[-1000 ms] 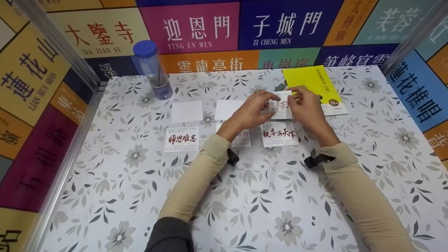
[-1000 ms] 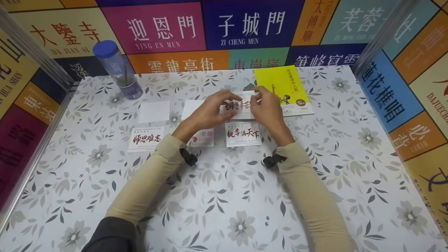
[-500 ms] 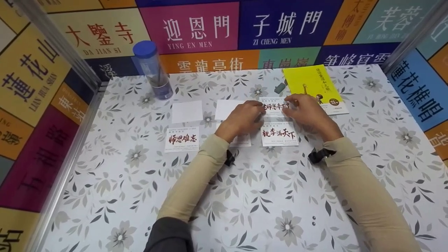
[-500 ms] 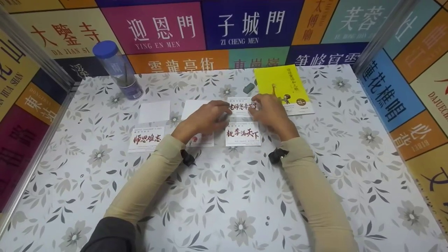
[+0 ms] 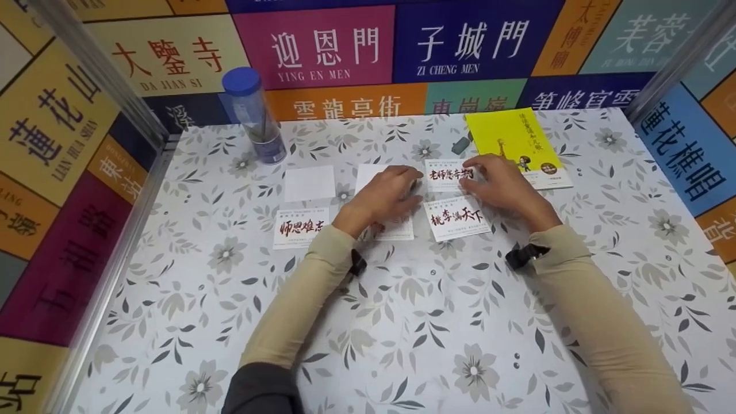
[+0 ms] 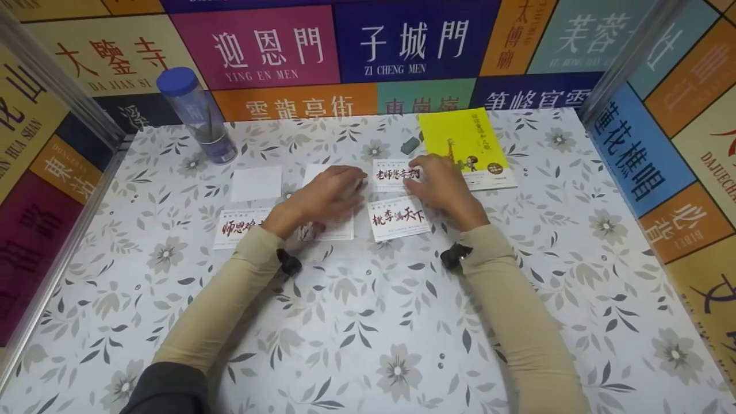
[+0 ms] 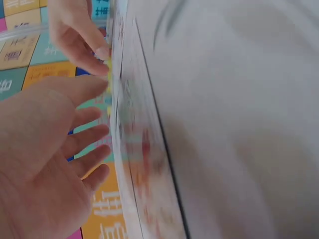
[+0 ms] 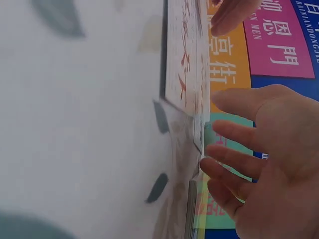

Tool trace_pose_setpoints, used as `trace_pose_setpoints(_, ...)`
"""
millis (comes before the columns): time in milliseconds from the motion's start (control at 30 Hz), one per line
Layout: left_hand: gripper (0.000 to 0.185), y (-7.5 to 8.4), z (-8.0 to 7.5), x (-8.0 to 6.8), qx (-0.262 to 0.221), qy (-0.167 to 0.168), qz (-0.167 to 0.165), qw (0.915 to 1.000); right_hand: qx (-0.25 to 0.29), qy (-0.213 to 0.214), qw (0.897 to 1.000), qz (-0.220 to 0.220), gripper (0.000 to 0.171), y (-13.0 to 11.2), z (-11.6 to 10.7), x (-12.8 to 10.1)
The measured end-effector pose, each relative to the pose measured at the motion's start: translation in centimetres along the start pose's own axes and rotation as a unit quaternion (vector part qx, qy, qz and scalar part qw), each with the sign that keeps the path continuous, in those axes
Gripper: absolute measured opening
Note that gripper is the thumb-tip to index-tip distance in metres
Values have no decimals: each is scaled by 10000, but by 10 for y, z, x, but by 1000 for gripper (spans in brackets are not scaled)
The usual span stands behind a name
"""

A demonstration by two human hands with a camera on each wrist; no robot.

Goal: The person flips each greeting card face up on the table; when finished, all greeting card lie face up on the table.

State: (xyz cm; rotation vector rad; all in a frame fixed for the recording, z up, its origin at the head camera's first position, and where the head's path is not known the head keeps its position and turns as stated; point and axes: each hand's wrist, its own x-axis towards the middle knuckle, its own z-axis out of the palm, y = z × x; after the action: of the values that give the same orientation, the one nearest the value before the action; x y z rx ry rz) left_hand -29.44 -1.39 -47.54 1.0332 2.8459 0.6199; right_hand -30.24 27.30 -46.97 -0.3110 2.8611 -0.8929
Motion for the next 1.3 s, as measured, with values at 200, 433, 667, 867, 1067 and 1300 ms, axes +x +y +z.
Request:
trace_pose_setpoints(200, 50, -27, -15, -20, -199, 340, -365, 9986, 160, -68, 9998, -116, 49, -20, 10, 5)
trace_pose_setpoints(433, 58, -56, -28, -37, -395, 168, -752, 9962, 88, -251, 9964, -805, 50, -47, 32, 20)
trace_pose_setpoints(667, 67, -82, -29, -47, -885, -93, -1026, 9907, 296, -549, 9916, -1130, 56, -73, 57, 32)
trace_pose_setpoints(867, 72, -88, -32, -49, -1050, -166, -1147, 9877, 53, -769, 9910, -1092, 68, -83, 67, 43)
trace_pose_setpoints(1067, 73, -91, -35, -48, -963, -226, -1163, 9883, 94, -972, 9905, -970, 79, -89, 63, 52)
trace_pose_setpoints(1300, 72, -92, -36, -50, -1100, -193, -1164, 9869, 332, -1169, 9916, -449, 82, -91, 59, 56)
